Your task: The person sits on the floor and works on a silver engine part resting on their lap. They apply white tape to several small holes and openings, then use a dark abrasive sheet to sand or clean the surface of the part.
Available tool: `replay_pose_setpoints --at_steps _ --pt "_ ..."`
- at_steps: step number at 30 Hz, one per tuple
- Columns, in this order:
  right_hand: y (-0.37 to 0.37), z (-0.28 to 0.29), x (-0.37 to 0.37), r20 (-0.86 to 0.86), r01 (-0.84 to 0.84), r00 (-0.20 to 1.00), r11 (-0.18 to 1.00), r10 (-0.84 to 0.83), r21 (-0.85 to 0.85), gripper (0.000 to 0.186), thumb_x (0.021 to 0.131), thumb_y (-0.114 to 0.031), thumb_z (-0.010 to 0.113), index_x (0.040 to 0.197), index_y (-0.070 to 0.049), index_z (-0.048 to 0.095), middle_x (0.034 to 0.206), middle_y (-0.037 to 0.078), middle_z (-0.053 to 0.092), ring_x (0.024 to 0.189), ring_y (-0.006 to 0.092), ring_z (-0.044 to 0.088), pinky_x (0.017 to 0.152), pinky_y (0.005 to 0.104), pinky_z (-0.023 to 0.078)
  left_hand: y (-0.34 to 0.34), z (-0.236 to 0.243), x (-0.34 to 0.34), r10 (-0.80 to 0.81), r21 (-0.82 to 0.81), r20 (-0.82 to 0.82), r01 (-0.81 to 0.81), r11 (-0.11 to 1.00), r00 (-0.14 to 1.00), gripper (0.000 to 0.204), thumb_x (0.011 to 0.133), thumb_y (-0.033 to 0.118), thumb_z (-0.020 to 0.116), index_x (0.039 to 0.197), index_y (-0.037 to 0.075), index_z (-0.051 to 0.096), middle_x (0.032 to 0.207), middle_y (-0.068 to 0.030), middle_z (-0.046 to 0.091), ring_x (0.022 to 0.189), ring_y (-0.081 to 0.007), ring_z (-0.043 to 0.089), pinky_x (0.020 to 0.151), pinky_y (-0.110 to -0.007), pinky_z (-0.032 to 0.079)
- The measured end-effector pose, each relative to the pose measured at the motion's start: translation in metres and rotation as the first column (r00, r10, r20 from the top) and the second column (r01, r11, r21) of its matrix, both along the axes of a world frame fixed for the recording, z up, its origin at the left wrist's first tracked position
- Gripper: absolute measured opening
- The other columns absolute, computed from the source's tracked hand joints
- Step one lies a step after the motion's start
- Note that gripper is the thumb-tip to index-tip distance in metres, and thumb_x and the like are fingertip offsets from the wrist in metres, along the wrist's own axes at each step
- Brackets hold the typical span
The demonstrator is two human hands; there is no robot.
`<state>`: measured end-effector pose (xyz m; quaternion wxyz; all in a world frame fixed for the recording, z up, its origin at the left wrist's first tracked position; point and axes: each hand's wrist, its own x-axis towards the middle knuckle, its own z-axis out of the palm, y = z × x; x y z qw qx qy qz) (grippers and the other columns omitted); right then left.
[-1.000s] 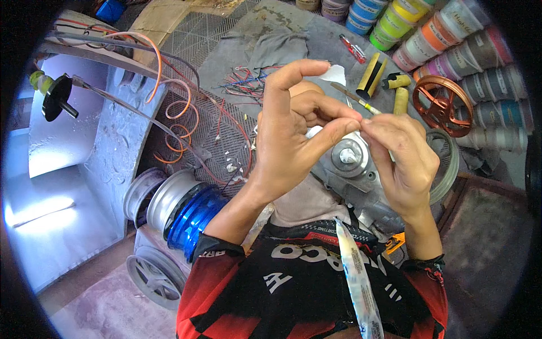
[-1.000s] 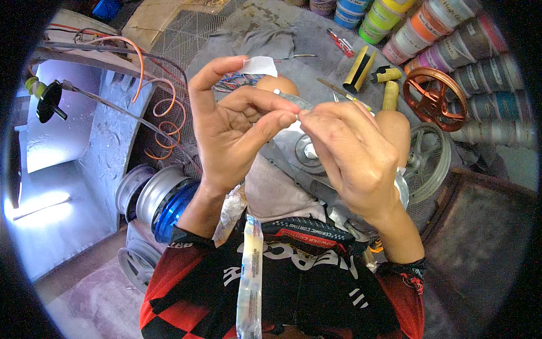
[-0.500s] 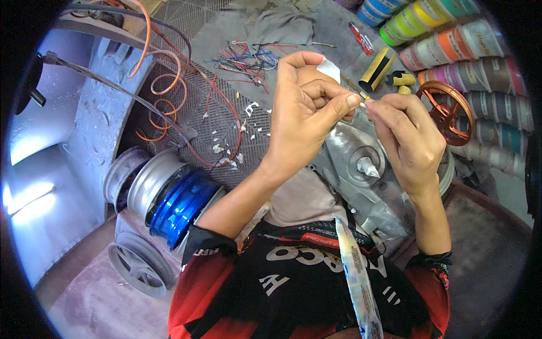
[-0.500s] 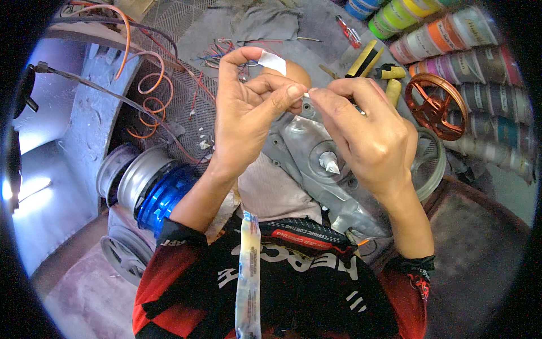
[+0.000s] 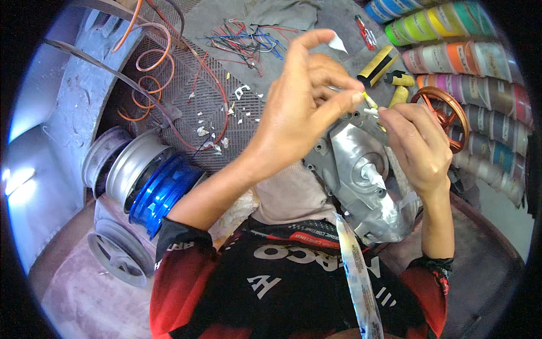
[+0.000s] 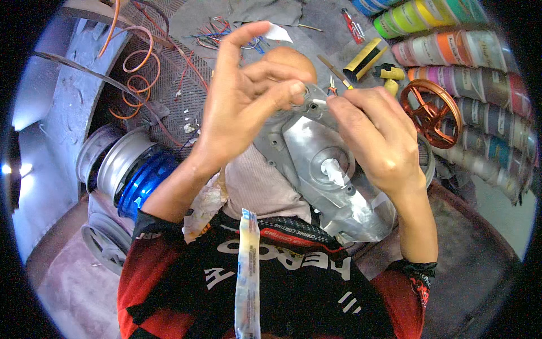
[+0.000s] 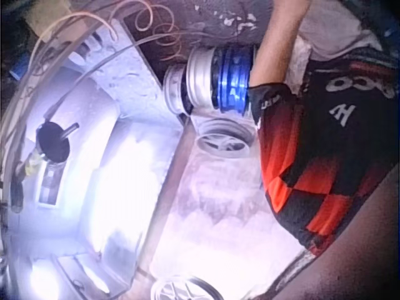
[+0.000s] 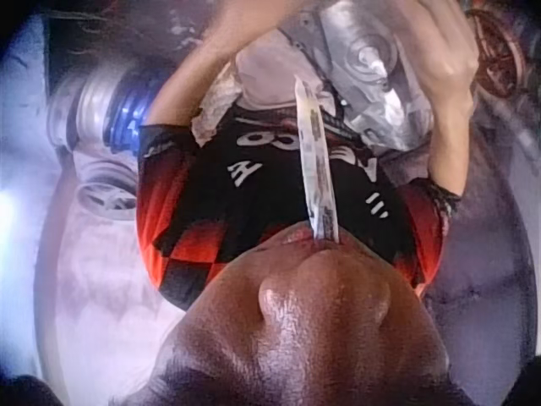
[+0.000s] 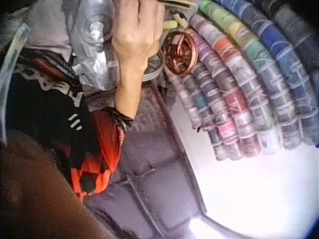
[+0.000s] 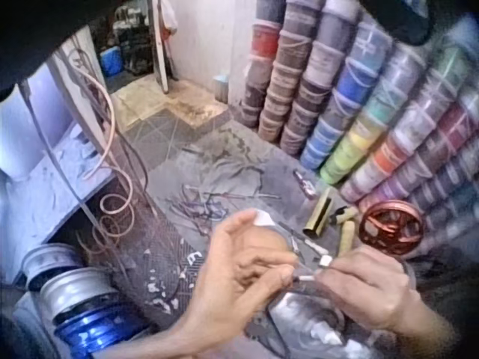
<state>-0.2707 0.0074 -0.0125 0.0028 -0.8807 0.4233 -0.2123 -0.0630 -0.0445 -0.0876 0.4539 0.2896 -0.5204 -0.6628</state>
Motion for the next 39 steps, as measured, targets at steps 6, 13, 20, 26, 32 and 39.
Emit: replay_pose_setpoints --at_steps 6,13,20,26,32,39 --pt "0.002 -0.008 -0.004 -0.080 0.007 0.997 0.989 0.005 0.147 0.032 0.069 0.000 0.075 0.100 0.000 0.068 0.091 0.012 0.065 0.078 0.0293 0.063 0.067 0.0385 0.053 -0.017 0.006 0.031 0.107 0.134 -0.084 -0.095 0.986 0.991 0.068 0.095 -0.004 0.066 0.147 0.003 0.023 0.114 -0.0204 0.067 0.083 -0.0153 0.071 0.069 -0.023 0.056" --pt "-0.001 -0.007 0.004 -0.170 0.029 0.985 0.982 0.004 0.188 0.031 0.069 -0.001 0.073 0.100 0.000 0.067 0.092 0.012 0.064 0.078 0.0308 0.063 0.068 0.0396 0.053 -0.018 -0.013 0.046 0.210 0.108 -0.097 -0.200 0.974 0.973 0.068 0.096 -0.007 0.061 0.148 0.004 0.018 0.111 -0.0221 0.068 0.079 -0.0136 0.071 0.069 -0.023 0.057" --pt "-0.002 0.006 0.021 -0.281 0.074 0.960 0.968 -0.004 0.239 0.032 0.071 0.003 0.078 0.101 0.001 0.068 0.090 0.013 0.064 0.079 0.0301 0.064 0.067 0.0408 0.052 -0.016 -0.013 0.054 0.238 0.111 -0.094 -0.227 0.968 0.967 0.069 0.096 -0.009 0.062 0.148 0.003 0.018 0.109 -0.0223 0.069 0.078 -0.0134 0.071 0.071 -0.024 0.057" --pt "-0.011 0.014 0.030 -0.416 0.058 0.907 0.963 0.059 0.263 0.026 0.075 -0.006 0.067 0.100 0.000 0.066 0.092 0.012 0.063 0.085 0.0306 0.065 0.070 0.0396 0.056 -0.013 -0.011 0.056 0.199 0.077 -0.174 -0.188 0.979 0.964 0.069 0.095 -0.010 0.061 0.148 0.002 0.018 0.107 -0.0220 0.069 0.078 -0.0147 0.071 0.071 -0.024 0.057" --pt "-0.008 0.006 0.021 -0.368 0.059 0.929 0.971 0.031 0.232 0.024 0.077 -0.006 0.068 0.100 -0.001 0.067 0.091 0.012 0.065 0.084 0.0292 0.066 0.070 0.0387 0.056 -0.006 -0.009 0.059 0.232 0.113 -0.097 -0.221 0.969 0.968 0.070 0.095 -0.007 0.064 0.148 0.001 0.018 0.103 -0.0196 0.070 0.079 -0.0142 0.070 0.071 -0.023 0.057" --pt "-0.013 0.004 0.021 -0.382 -0.029 0.917 0.976 0.111 0.215 0.022 0.078 -0.007 0.070 0.099 -0.001 0.067 0.090 0.010 0.065 0.080 0.0273 0.065 0.067 0.0372 0.055 -0.001 -0.005 0.056 0.176 0.049 -0.030 -0.174 0.984 0.984 0.075 0.093 -0.005 0.070 0.148 0.001 0.019 0.100 -0.0171 0.071 0.077 -0.0115 0.069 0.068 -0.021 0.054"
